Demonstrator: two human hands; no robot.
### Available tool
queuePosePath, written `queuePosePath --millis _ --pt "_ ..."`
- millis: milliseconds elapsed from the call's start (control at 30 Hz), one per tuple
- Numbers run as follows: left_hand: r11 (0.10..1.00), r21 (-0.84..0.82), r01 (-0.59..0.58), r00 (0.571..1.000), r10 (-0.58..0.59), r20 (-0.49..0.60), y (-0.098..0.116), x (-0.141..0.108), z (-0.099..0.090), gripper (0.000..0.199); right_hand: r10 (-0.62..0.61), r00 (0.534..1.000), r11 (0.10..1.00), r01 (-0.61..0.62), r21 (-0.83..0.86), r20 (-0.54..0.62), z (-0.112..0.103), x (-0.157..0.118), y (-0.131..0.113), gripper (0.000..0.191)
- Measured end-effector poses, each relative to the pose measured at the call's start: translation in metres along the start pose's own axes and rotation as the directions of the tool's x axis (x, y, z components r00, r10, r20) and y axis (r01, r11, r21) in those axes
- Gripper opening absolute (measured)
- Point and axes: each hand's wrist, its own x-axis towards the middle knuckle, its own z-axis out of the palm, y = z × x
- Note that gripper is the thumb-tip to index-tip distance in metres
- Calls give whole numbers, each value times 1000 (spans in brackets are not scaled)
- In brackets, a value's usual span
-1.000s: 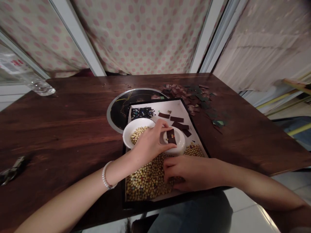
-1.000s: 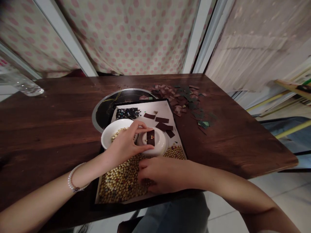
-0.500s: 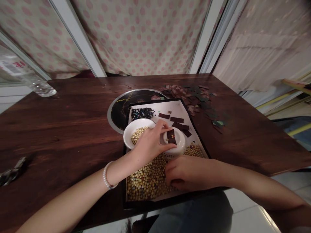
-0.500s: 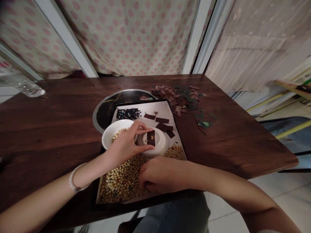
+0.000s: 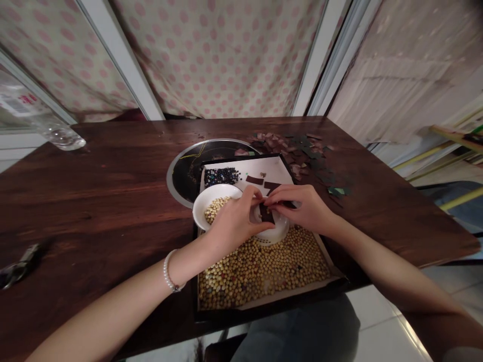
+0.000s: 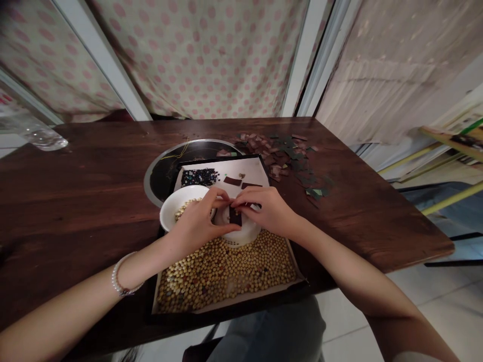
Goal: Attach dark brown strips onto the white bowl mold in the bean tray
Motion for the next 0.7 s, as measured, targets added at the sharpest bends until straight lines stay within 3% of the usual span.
queuePosePath --millis 133,367,700 --pt "1000 -14 13 1000 -13 5 -1 -1 1 52 25 999 1000 -25 -19 20 0 -1 -3 19" --pt "1000 14 5 1000 -5 6 -3 -1 2 51 134 988 978 -144 149 78 -4 -1 -6 23" --pt "999 0 35 999 -35 -9 0 -1 1 59 101 987 994 -104 17 125 3 -2 -5 30"
